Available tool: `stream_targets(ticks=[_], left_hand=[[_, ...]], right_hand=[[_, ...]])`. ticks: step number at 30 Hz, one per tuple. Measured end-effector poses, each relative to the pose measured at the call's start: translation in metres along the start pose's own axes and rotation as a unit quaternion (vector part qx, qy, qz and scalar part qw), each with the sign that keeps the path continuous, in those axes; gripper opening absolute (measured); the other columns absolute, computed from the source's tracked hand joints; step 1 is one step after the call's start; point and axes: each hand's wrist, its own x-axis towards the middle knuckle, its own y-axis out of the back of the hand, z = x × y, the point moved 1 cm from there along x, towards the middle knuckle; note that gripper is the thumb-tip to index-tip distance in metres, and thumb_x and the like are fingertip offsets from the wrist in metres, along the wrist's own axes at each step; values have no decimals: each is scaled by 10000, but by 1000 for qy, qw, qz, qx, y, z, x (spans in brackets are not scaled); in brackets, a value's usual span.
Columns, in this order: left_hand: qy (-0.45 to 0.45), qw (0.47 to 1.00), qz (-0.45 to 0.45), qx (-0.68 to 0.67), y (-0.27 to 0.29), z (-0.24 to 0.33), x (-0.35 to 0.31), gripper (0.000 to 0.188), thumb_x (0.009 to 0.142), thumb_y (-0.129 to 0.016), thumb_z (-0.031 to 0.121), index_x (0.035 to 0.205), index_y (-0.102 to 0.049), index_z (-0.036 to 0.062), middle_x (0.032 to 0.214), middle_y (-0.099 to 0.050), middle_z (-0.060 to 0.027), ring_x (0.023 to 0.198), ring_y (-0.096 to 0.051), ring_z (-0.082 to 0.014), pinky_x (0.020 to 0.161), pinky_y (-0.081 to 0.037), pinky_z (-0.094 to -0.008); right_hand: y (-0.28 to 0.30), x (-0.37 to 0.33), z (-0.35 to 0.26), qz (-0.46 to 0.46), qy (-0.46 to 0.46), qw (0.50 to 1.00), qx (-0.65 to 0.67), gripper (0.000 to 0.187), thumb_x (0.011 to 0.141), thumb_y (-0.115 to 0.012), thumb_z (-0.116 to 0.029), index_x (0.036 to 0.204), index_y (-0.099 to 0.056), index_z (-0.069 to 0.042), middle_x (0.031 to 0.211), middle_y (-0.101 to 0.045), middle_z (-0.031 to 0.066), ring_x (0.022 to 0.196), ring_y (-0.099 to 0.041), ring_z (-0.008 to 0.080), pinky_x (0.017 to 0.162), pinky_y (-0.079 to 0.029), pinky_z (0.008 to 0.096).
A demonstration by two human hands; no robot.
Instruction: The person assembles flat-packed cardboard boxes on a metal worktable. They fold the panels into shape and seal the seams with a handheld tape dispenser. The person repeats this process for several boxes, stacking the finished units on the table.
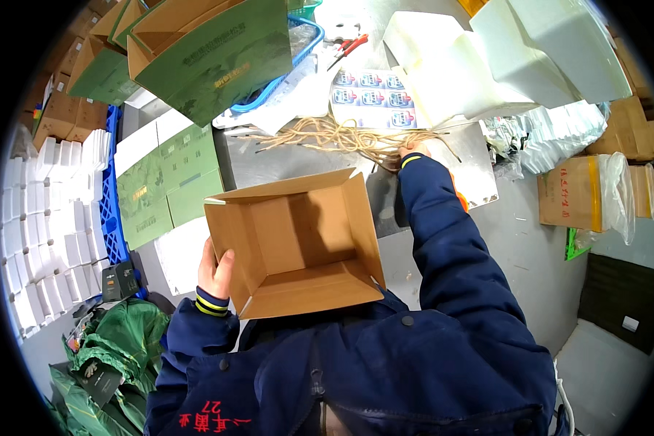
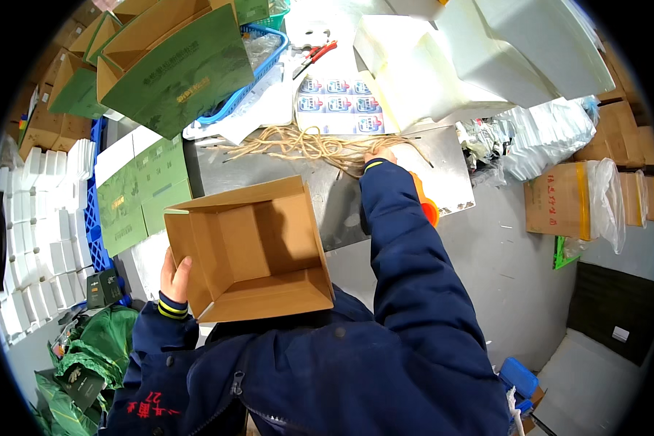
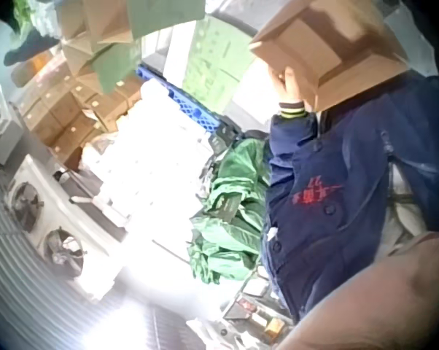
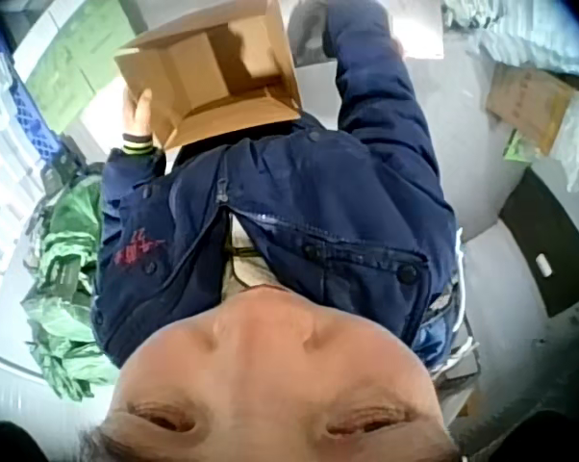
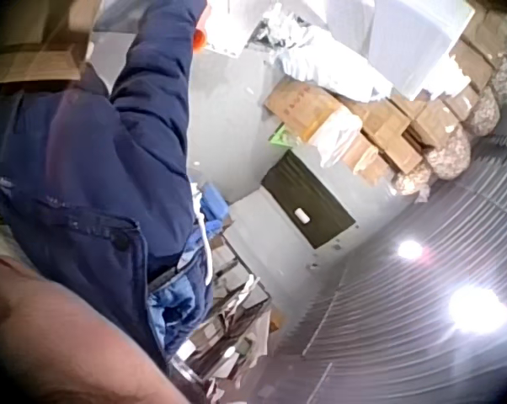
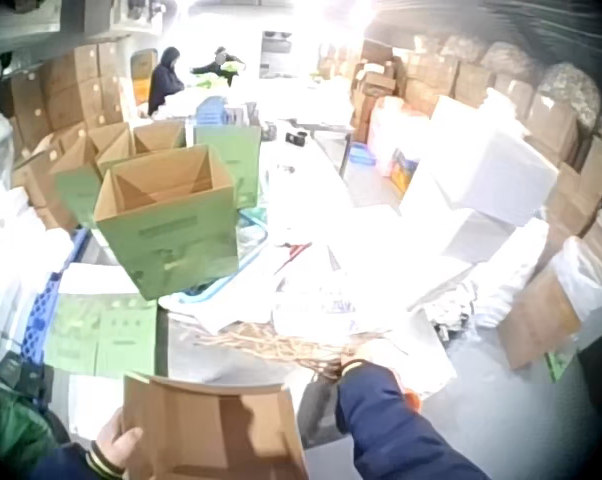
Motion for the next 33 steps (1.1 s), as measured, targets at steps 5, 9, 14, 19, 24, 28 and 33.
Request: stream_targets(ticks=[5,9,14,19,24,28,33], left_hand=[[-17,997,1,70,-4,10,2,457,866,-465,118,1279,-342,-31,1162,-510,-142,1056,-495,-192,907,-380,-294],[-49,998,-7,50,-6,17,7,501,854,-444,72,1316,-281,-30,1164,-506,-154,1033,-522,-205,893,-397,-285],[-80,996,-10,30,-8,14,17,541,818,-433,25,1318,-244,-57,1264,-402,-191,1172,-414,-248,954,-355,-314],[-62,998,-7,32,-8,3,27,586,774,-441,37,1317,-245,-63,1269,-413,-211,1183,-415,-282,976,-335,-314],[-96,993,7,61,-11,1,32,609,758,-455,52,1321,-249,-55,1267,-415,-209,1186,-410,-287,990,-319,-317],[-124,990,15,66,-8,6,36,602,749,-459,46,1312,-267,-44,1253,-422,-203,1183,-404,-289,999,-304,-328],[-133,990,11,48,-5,-2,44,600,734,-468,35,1301,-285,-36,1235,-432,-193,1174,-406,-285,1002,-300,-332]], right_hand=[[47,-4,-20,42,102,994,-15,318,733,-605,-310,929,-658,-66,839,-634,194,764,-630,318,753,-479,352],[138,-22,-110,-74,165,934,309,289,812,-593,-279,884,-672,-10,780,-666,55,632,-590,114,583,-460,239],[233,-69,-205,6,294,874,388,256,855,-571,-247,939,-651,-19,846,-664,44,688,-587,72,570,-426,179],[292,-99,-246,55,429,780,452,234,857,-581,-208,959,-646,-7,891,-662,64,781,-621,109,630,-466,194],[349,-107,-285,123,441,803,381,195,860,-566,-209,924,-638,-39,807,-630,32,687,-594,89,575,-452,175],[390,-136,-302,245,522,729,369,161,853,-572,-159,840,-640,-13,745,-619,34,618,-569,82,529,-448,184],[415,-179,-302,261,597,677,342,151,851,-569,-109,886,-621,28,807,-628,61,712,-600,132,633,-481,231]])
